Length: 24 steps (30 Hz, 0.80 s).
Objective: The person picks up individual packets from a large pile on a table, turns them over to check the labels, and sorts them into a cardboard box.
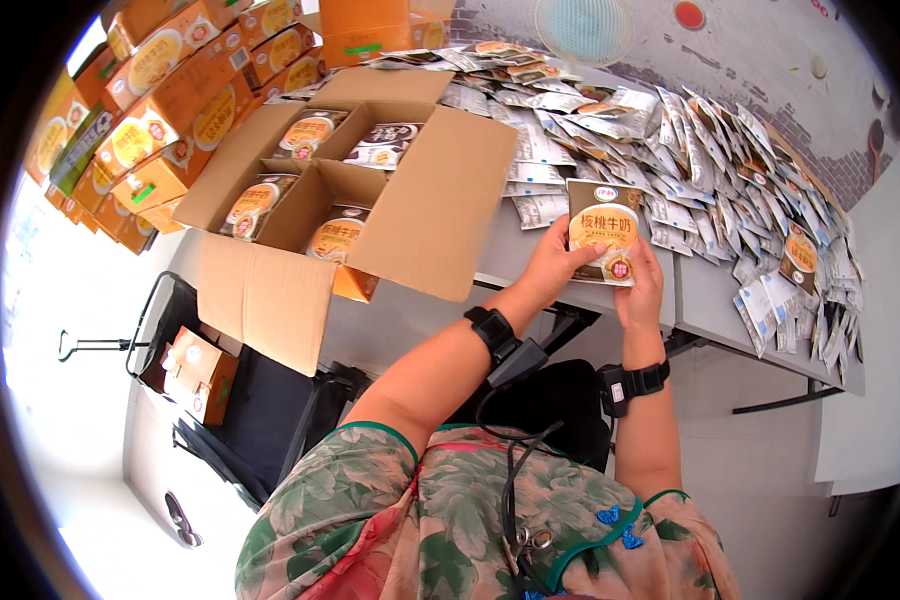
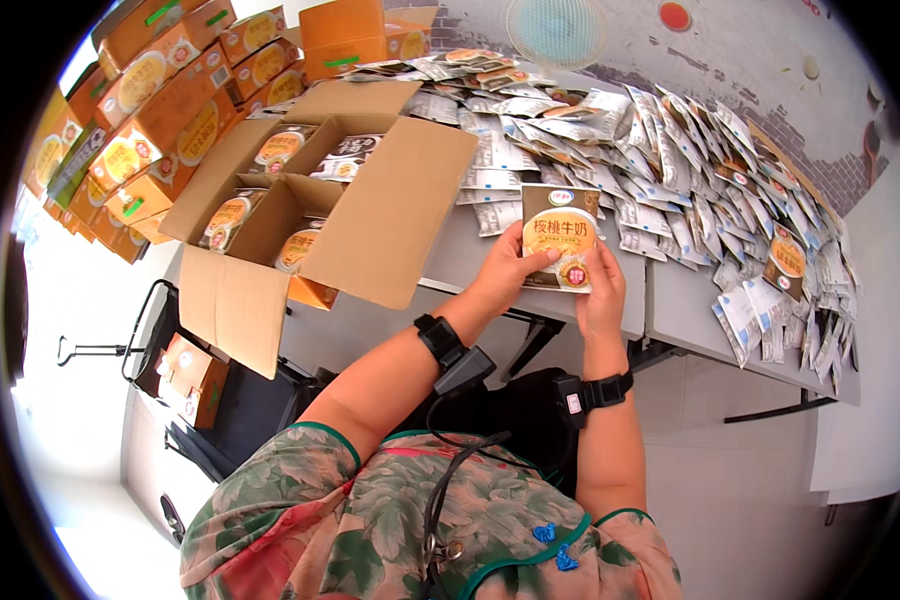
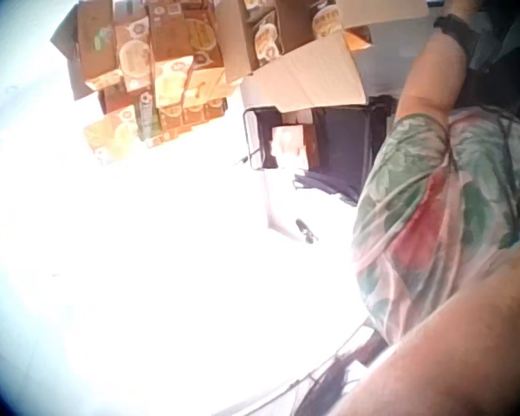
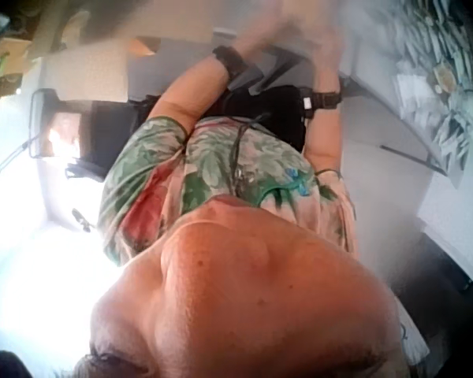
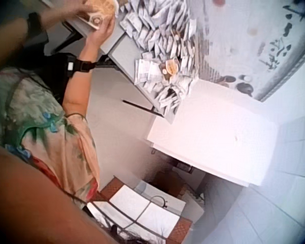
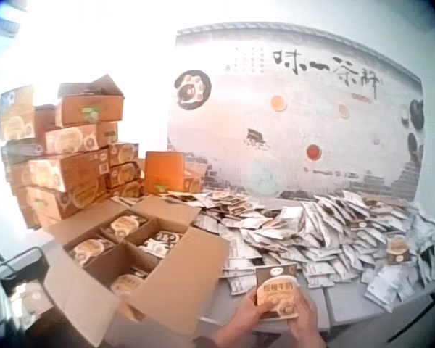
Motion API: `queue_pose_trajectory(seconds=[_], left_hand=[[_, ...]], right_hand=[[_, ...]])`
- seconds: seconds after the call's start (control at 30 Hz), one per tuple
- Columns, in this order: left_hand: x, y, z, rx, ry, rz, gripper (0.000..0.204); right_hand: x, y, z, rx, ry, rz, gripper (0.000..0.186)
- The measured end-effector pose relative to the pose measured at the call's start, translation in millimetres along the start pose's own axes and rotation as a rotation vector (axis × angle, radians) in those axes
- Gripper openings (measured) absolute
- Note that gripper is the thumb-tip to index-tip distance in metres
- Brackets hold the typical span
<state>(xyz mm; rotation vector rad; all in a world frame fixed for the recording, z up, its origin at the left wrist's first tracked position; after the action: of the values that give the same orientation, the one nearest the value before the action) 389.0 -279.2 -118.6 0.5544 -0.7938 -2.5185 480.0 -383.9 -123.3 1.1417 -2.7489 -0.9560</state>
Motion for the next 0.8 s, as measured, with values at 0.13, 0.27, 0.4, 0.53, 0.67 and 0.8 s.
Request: queue_pose_trajectory(seconds=[0.13, 0.27, 0.4, 0.53, 0.67, 0.8], left_hand=[[15.9, 14.5, 12.5, 0.042, -0.031, 0.101, 0.036], [35.9, 37.6, 45.1, 0.057, -0.105, 0.107, 0.034], [61.0, 57.5, 113.5, -0.018, -0.048, 0.021, 0.038], [76.9, 56.0, 181.3, -0.126, -0.040, 0.021, 0.040], [74.9, 33.2, 236.7, -0.222, -0.048, 0.100, 0.036], [41.9, -13.4, 292.8, -0.479, -0.093, 0.153, 0.032]], right_hand=[[0.0, -4.0, -7.1, -0.206, 0.026, -0.058, 0.048], [-8.3, -15.5, 2.1, -0.194, 0.038, -0.011, 0.047], [-7.4, -22.1, 5.1, -0.083, -0.005, -0.041, 0.038], [-3.3, -12.6, -2.6, -0.091, 0.036, 0.002, 0.036], [-0.7, -12.4, -5.7, -0.077, 0.042, 0.008, 0.035], [-1.1, -11.6, -5.4, -0.049, 0.021, -0.014, 0.034]])
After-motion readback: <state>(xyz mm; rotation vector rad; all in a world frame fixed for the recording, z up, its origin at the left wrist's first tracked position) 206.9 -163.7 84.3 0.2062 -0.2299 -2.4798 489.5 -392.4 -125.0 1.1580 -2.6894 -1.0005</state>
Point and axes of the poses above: each hand's wrist, its own x-axis away from the middle knuckle, its own y-axis out of the palm, z = x × y, the point moved 2 cm from there along -x, towards the middle knuckle, and after that the axes turned 1 degree about x, right-handed, at the moved point
